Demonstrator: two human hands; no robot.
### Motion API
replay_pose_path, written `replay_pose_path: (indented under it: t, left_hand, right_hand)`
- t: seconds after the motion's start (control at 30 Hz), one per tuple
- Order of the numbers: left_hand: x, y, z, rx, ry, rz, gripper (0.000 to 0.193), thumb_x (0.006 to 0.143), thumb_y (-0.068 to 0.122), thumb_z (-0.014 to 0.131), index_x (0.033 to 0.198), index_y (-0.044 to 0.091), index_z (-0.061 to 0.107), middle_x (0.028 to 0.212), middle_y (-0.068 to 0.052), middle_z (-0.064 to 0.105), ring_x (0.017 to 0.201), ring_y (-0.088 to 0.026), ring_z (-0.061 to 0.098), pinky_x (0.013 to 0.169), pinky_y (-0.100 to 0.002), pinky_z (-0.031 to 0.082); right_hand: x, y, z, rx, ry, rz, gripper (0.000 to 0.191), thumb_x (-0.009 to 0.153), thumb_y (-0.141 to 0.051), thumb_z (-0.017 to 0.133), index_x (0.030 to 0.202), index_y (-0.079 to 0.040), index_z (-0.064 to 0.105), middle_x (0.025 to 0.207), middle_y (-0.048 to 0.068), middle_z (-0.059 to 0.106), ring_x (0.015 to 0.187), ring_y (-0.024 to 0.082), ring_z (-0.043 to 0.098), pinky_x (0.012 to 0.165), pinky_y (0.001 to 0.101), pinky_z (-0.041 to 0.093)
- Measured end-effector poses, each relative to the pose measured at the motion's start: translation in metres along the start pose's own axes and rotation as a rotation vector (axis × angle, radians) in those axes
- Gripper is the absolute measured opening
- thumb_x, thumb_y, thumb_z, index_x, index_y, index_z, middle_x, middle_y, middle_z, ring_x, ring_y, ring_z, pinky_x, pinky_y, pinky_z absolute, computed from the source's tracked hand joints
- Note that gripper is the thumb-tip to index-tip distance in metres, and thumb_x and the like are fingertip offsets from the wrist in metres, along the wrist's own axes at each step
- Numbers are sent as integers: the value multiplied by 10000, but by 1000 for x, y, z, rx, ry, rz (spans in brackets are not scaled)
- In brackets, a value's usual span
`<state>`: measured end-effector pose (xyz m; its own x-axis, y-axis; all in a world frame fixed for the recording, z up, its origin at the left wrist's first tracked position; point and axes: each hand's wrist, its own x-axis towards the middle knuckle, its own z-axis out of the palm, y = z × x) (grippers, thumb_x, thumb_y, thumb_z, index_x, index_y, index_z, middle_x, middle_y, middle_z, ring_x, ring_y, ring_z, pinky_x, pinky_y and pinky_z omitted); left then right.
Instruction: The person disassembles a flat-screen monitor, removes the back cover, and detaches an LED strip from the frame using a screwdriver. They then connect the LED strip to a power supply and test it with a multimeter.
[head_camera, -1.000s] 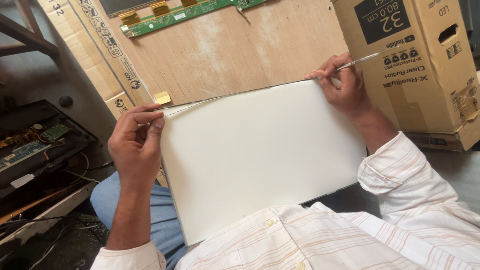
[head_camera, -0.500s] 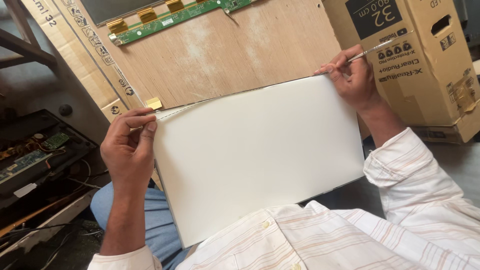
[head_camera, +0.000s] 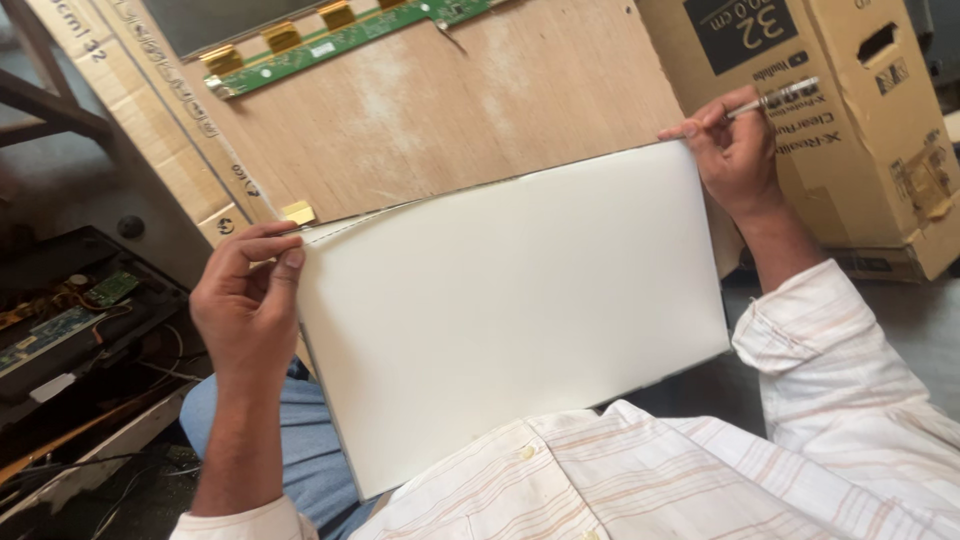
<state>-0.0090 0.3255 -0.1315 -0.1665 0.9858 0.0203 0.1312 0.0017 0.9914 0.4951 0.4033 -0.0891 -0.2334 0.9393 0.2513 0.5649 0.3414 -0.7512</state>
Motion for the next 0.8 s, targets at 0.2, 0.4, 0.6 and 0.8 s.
replay_pose_path:
  t: [0.2,0.4,0.6,0.8]
  left_hand:
    - [3,1,-7,-10,1,49,33,1037,-25,695,1063,-7,699,1237,-95,689,972,-39,664,768,-171,565]
    - [12,18,-17,215,35,38,34,1029,-13,696,1052,12,698,1072,-88,704,765,-94,619,583,-216,479]
    - [26,40,-30,485,-112,246,113,948,13,746,1035,3,675,1051,-116,702,832,-187,703,672,-285,563]
    - [44,46,-35,781,-158,445,100,944,10,735,1019,20,668,1029,-119,699,955,-298,673,837,-397,551]
  right_hand:
    - [-2,3,4,-26,88,48,169,1228,-7,500,1139,-46,361,942,122,633,983,291,762,917,381,658]
    - [-7,4,-19,361,319,228,117,1221,-40,421,1204,-93,318,905,105,594,940,293,776,791,427,644]
    - [-26,-2,2,364,440,379,171,1172,-80,412,1340,-95,383,1062,103,667,832,188,722,658,333,632]
    - [-43,0,22,354,433,404,94,1200,-111,471,1284,-85,505,1140,83,699,743,80,623,598,190,482]
